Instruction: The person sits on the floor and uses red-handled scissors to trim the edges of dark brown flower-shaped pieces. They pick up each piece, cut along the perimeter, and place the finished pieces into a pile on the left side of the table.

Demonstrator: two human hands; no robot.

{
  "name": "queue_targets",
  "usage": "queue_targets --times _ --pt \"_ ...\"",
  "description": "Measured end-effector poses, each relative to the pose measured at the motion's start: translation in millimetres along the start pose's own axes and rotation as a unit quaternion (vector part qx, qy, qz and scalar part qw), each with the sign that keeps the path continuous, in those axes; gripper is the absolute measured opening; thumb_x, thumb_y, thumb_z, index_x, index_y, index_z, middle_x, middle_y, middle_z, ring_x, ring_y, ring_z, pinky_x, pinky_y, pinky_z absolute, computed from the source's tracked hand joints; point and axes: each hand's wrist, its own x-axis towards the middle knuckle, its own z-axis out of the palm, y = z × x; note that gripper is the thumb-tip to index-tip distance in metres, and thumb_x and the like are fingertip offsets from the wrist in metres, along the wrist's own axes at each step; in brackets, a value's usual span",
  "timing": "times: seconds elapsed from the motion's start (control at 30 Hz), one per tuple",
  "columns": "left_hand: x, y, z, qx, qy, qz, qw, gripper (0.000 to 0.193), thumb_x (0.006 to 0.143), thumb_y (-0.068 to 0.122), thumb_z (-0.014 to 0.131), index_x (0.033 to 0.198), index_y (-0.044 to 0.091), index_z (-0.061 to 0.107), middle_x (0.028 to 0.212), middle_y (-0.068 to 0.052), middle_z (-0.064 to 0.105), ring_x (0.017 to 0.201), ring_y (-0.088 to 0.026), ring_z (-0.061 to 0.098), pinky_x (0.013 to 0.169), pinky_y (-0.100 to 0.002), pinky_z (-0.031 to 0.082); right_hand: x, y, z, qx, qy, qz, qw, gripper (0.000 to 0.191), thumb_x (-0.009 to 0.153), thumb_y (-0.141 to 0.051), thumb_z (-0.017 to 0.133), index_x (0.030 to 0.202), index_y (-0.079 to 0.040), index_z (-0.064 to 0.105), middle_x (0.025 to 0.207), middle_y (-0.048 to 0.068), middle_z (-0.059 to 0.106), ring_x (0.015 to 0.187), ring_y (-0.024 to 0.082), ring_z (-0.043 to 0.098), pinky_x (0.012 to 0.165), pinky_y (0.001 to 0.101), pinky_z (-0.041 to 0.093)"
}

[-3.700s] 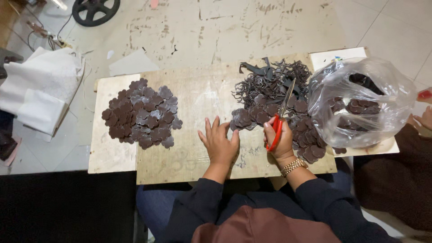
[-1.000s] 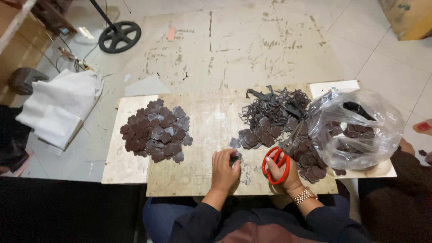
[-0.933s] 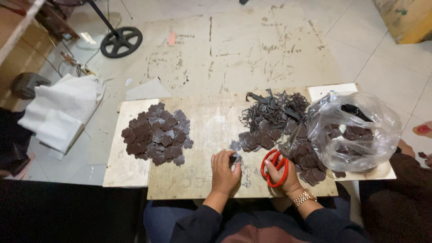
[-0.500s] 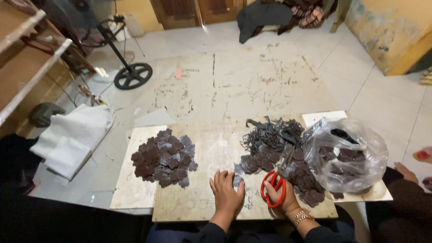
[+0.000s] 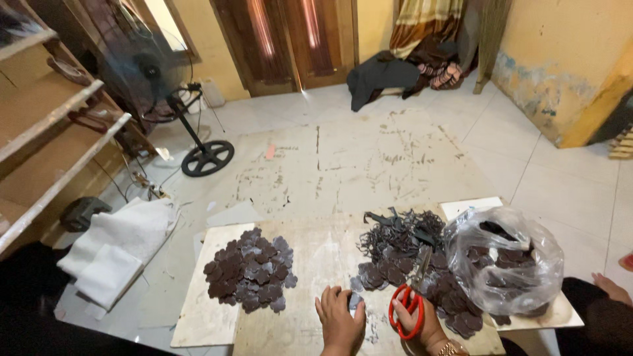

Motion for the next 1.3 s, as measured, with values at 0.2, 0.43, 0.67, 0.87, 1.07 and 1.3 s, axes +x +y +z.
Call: queue_targets --times 0.2,0.43,0.67,0.87,1.07,1.3 --pt "2.1 9.9 -9.5 -0.025 0.041 0.000 0.999 0.049 0.075 0.034 0.082 0.118 0.015 0.067 0.137 -0.011 0.055 0.140 -0.035 0.035 0.118 -0.062 0.010 2.8 -1.8 1.7 0.010 0.019 0.012 1.000 0.017 0.084 -0.019 0.074 0.087 -0.004 0.065 0.072 0.007 0.069 0.068 0.016 0.066 0.066 0.0314 0.054" --pt "11.5 22.8 -24.8 -0.017 0.152 0.063 0.986 0.055 0.051 0.040 0.091 0.099 0.018 0.078 0.119 -0.012 0.066 0.131 -0.041 0.050 0.109 -0.072 0.018 19.3 -19.3 10.1 0.019 0.034 0.025 0.999 0.017 0.084 -0.018 0.074 0.088 -0.004 0.065 0.073 0.007 0.068 0.069 0.016 0.066 0.066 0.0315 0.054" --pt "21.1 31.8 -41.0 0.039 0.072 0.033 0.996 0.055 0.057 0.064 0.090 0.098 0.029 0.079 0.116 -0.003 0.068 0.130 -0.037 0.050 0.109 -0.080 0.016 14.0 -63.9 -6.3 0.022 0.037 0.034 0.998 0.017 0.084 -0.017 0.073 0.089 -0.004 0.065 0.074 0.007 0.068 0.070 0.016 0.066 0.066 0.0317 0.054" --pt "14.9 27.0 -34.1 -0.002 0.119 0.100 0.988 0.058 0.053 0.048 0.092 0.103 0.021 0.077 0.109 -0.007 0.071 0.122 -0.041 0.056 0.103 -0.076 0.022 20.4 -29.4 10.3 0.025 0.045 0.031 0.998 0.017 0.084 -0.017 0.073 0.090 -0.004 0.064 0.074 0.007 0.068 0.070 0.016 0.066 0.066 0.0318 0.054" --pt "7.1 19.6 -24.1 -0.069 0.196 0.156 0.966 0.053 0.055 0.035 0.090 0.100 0.013 0.074 0.099 -0.010 0.073 0.101 -0.033 0.065 0.102 -0.062 0.034 10.7 -23.6 6.8 0.027 0.049 0.030 0.998 0.017 0.084 -0.017 0.073 0.091 -0.004 0.064 0.075 0.007 0.068 0.071 0.016 0.066 0.067 0.0319 0.054" --pt "3.5 10.5 -24.5 -0.104 0.172 0.141 0.969 0.040 0.066 0.016 0.086 0.103 0.010 0.072 0.098 -0.012 0.072 0.099 -0.033 0.065 0.097 -0.049 0.044 2.8 -17.4 4.9 0.027 0.052 0.034 0.998 0.017 0.084 -0.016 0.073 0.092 -0.004 0.064 0.076 0.007 0.068 0.072 0.016 0.066 0.067 0.0320 0.054"
